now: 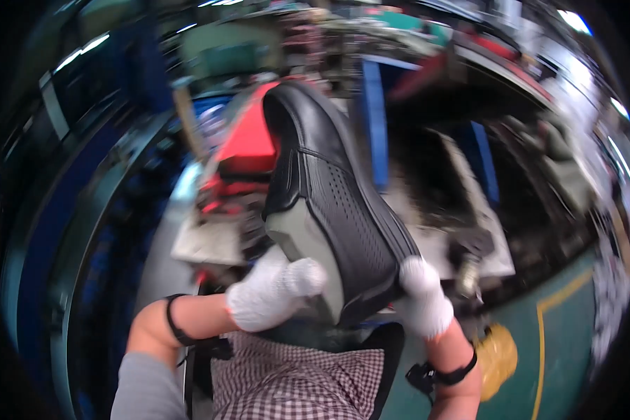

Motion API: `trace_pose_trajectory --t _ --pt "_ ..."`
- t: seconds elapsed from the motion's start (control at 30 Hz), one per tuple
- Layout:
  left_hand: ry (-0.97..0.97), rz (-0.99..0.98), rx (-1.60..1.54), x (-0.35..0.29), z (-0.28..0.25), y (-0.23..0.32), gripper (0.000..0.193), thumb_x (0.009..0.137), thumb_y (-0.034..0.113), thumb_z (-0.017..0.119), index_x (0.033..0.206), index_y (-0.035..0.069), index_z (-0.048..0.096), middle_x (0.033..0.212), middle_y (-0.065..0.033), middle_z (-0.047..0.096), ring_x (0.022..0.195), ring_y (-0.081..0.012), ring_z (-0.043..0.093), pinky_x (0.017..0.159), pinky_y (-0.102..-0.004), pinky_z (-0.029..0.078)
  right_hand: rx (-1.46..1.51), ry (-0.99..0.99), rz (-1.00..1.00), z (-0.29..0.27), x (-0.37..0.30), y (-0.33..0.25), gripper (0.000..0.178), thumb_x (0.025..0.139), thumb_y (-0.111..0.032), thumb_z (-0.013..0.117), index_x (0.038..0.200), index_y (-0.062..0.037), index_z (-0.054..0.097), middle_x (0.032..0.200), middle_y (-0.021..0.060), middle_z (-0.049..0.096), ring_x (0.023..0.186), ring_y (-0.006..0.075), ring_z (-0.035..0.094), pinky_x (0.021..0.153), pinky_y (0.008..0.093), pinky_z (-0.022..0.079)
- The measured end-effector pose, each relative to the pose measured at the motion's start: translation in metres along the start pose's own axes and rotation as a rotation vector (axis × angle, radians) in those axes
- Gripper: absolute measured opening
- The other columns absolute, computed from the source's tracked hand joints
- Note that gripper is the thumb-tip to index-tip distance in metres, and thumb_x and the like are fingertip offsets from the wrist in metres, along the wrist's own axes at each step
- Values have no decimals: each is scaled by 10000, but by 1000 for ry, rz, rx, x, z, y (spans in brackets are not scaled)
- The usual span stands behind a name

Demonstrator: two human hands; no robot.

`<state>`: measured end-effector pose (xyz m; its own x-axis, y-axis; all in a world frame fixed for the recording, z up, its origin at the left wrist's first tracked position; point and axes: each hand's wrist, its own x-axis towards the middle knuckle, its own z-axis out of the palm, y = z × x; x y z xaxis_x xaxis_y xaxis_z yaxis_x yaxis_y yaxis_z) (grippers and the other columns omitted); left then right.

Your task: Insert a shoe onto a lasting machine and activate the press.

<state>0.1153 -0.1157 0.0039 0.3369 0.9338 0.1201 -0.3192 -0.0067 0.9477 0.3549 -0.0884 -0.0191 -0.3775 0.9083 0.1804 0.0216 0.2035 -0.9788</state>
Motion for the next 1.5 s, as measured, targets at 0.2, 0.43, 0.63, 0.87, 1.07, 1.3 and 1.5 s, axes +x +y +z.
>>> trace_pose_trajectory --t 0.2,0.43,0.63,0.87,1.07,1.3,1.5 --pt "433 409 -593 -119 -64 5 510 913 109 688 1393 -13 565 1292 -147 691 1145 -265 711 1031 -411 586 -257 -430 -109 106 26 -18 986 934 -532 745 1668 -28 322 1485 151 600 1279 242 613 1047 415 531" --pt "1214 252 -374 -214 -257 5 379 910 228 678 1266 105 639 1138 -100 738 1025 -256 748 976 -504 593 -39 -93 -394 91 25 3 924 1012 -679 565 1608 6 395 1191 180 666 877 225 653 746 338 536" --pt "1628 106 88 -260 -446 -18 450 814 320 811 1145 43 685 1059 -125 680 1099 -257 652 1009 -397 511 -156 227 -400 58 43 25 722 1116 -533 465 1585 14 428 1117 109 642 855 176 608 746 328 501" --pt "1935 -422 652 -274 -528 -57 999 919 535 701 1663 14 285 1647 -275 424 1534 -436 396 1252 -471 334 -155 344 -479 64 40 33 551 1149 -370 398 1526 21 490 1012 74 564 830 158 520 780 307 444" --pt "1943 -158 989 -291 -469 -68 871 933 497 731 1587 15 418 1595 -260 484 1487 -447 441 1213 -503 381 -229 266 -495 54 31 42 528 1160 -324 391 1527 45 478 1085 74 563 869 154 513 811 307 430" --pt "2637 -428 494 -405 -440 -27 1193 794 555 874 1633 79 173 1614 -265 336 1450 -511 434 1077 -606 494 -200 349 -380 42 38 56 538 1150 -304 429 1535 71 450 1092 60 557 905 151 512 837 309 443" --pt "2712 -548 157 -438 -474 -27 1320 667 449 917 1674 85 145 1591 -302 391 1421 -464 508 1149 -547 451 -242 369 -333 41 43 82 555 1150 -332 430 1541 61 451 1089 66 558 901 158 507 812 312 455"
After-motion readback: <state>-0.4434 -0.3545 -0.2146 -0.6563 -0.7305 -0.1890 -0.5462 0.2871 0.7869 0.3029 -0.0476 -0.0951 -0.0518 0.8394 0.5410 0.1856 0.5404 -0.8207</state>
